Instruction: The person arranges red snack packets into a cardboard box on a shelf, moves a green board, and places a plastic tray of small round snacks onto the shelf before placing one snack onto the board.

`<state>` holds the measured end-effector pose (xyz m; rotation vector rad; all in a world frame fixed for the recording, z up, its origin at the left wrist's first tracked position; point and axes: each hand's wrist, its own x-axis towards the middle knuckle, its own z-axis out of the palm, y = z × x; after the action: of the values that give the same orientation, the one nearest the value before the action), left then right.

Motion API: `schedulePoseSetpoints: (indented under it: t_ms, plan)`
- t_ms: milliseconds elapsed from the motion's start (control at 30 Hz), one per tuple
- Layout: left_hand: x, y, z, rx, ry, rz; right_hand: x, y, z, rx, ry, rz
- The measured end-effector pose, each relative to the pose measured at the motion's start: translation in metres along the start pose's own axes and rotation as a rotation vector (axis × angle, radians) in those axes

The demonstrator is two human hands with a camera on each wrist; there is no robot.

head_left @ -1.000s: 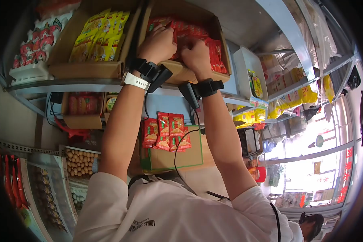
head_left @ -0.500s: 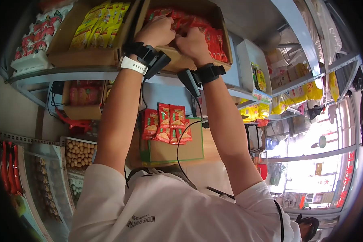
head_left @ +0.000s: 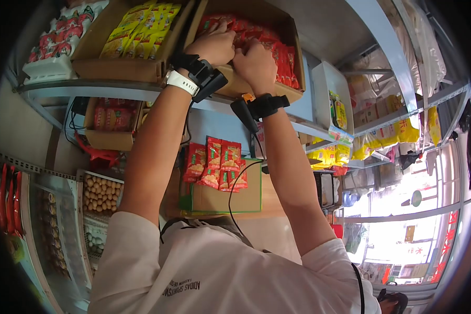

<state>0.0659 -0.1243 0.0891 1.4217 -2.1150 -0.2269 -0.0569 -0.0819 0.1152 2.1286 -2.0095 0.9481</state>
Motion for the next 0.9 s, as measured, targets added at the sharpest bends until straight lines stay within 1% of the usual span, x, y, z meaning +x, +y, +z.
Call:
schedulePoseSetpoints:
  t_ms: [67, 133, 167, 233, 267, 333, 433, 600, 700, 800, 900]
  plan:
    - [-0.001, 0.003, 0.0, -0.018, 0.041, -0.09, -0.002, 0.003, 0.006, 0.024, 0.164, -0.06]
    - [0.002, 0.004, 0.002, -0.005, 0.052, -0.185, -0.002, 0.003, 0.005, 0.046, 0.153, -0.03]
    - [0.006, 0.003, 0.001, -0.044, -0.012, -0.172, -0.001, 0.004, 0.004, 0.06, 0.151, -0.012]
    - [0.011, -0.003, -0.006, -0.114, -0.143, -0.142, 0.002, 0.01, 0.0, 0.186, 0.09, 0.016]
    - [0.012, -0.004, -0.008, -0.113, -0.164, -0.128, 0.004, 0.014, -0.001, 0.25, 0.06, 0.029]
    - [0.011, -0.001, -0.013, -0.111, -0.204, -0.1, 0.009, 0.02, -0.001, 0.237, 0.041, 0.023]
    - [0.007, 0.003, -0.012, -0.024, -0.144, -0.085, 0.005, 0.019, -0.008, 0.181, 0.045, 0.052]
    - [0.005, 0.005, -0.014, 0.005, -0.154, -0.079, 0.002, 0.015, -0.015, 0.045, -0.017, 0.126]
    - [0.003, 0.005, -0.014, -0.008, -0.148, -0.075, 0.003, 0.023, -0.011, 0.071, 0.01, 0.074]
    - [0.0, 0.006, -0.015, -0.02, -0.106, -0.029, 0.004, 0.03, -0.011, 0.074, 0.01, 0.093]
    - [-0.005, 0.008, -0.015, 0.007, -0.06, 0.011, -0.002, 0.031, -0.01, -0.087, 0.2, -0.025]
